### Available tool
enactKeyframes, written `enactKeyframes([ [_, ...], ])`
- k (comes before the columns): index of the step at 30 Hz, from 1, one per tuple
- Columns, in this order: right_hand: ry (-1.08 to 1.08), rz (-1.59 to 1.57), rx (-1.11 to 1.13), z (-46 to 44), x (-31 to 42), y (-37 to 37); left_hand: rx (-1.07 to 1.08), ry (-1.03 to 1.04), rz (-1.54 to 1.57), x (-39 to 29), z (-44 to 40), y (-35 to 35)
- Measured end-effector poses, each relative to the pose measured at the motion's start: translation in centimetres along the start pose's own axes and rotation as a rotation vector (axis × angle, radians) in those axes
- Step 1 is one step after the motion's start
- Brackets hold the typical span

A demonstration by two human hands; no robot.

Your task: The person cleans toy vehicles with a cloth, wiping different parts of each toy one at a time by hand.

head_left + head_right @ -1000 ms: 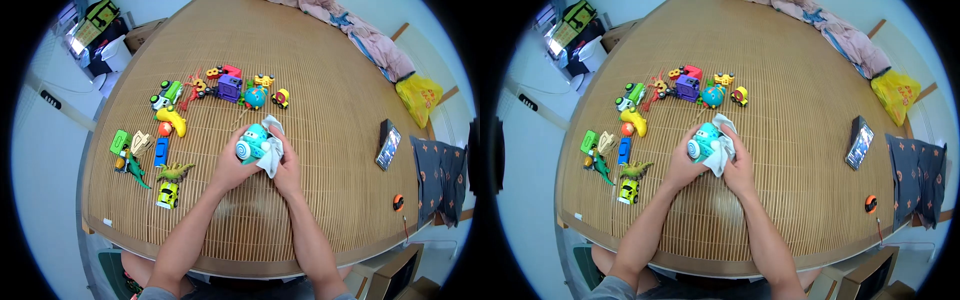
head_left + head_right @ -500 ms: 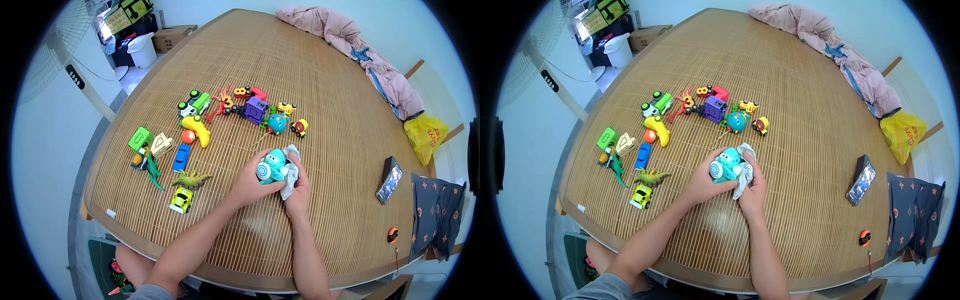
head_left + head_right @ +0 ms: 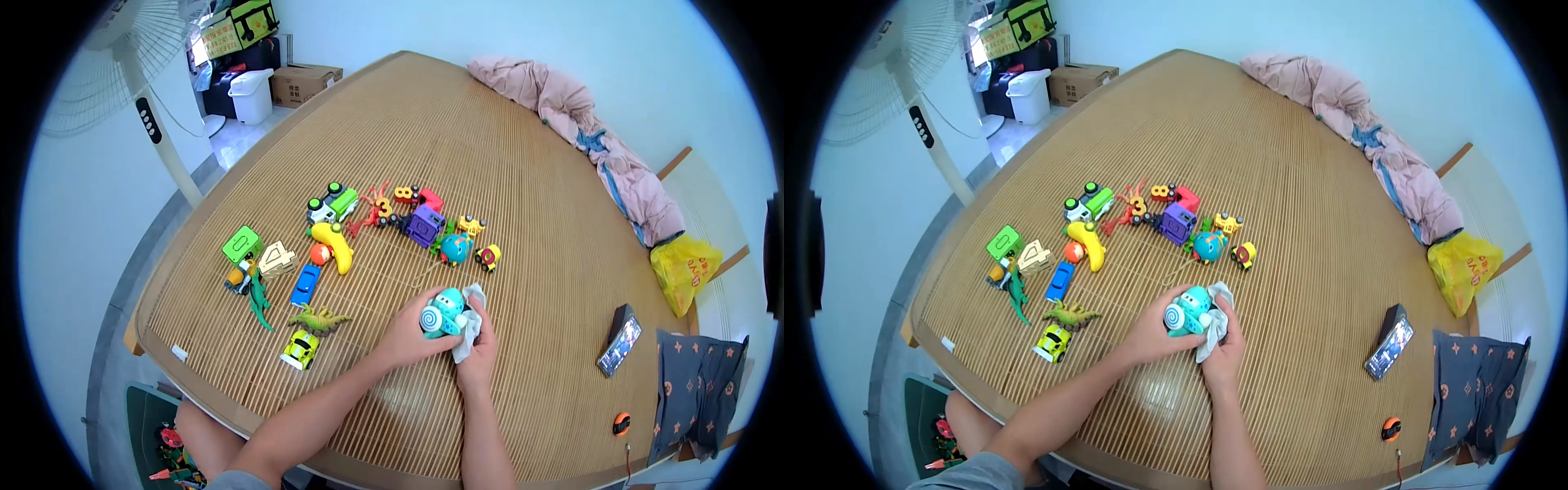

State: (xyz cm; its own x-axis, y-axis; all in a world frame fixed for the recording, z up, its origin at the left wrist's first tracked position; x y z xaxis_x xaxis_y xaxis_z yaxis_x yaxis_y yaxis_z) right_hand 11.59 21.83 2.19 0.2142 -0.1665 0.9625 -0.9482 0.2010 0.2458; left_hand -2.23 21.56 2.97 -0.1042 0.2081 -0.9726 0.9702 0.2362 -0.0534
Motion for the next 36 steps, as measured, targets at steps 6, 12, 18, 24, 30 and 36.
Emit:
enactKeyframes([
  [6,-0.022,0.037,0.024,0.1,-0.1,0.1,0.012,-0.011,0.000,0.1,0.1,0.1],
  [12,-0.047,0.033,-0.004,0.2,0.0,0.0,0.002,-0.017,0.009,0.0,0.1,0.0],
  [18,0.038,-0.037,-0.047,0.1,-0.6,-0.8,0.021,-0.060,0.085,0.6,0.2,0.3],
  [24,0.092,-0.055,-0.140,-0.2,-1.2,-1.9,0.049,-0.069,0.069,-0.3,0.3,0.4],
  [30,0.132,-0.072,-0.162,-0.7,-2.4,-2.7,0.024,0.012,-0.031,0.2,0.3,0.5],
  [36,0.138,-0.078,-0.135,-0.5,-2.0,-2.2,-0.026,-0.004,-0.006,0.2,0.1,0.0],
])
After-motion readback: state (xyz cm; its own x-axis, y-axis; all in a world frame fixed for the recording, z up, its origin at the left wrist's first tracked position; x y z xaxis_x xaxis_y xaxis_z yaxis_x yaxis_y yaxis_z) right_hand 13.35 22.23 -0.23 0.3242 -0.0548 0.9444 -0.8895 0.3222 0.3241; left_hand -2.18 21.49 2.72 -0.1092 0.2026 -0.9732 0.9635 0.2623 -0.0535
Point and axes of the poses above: each hand's wrist, its own z-axis away from the middle knuckle, its own y-axis out of the palm, x = y × z, the point moved 10 cm from there along -z, towards the middle knuckle, and after that the axes turned 15 degrees about -x, right-handed, at the moved point
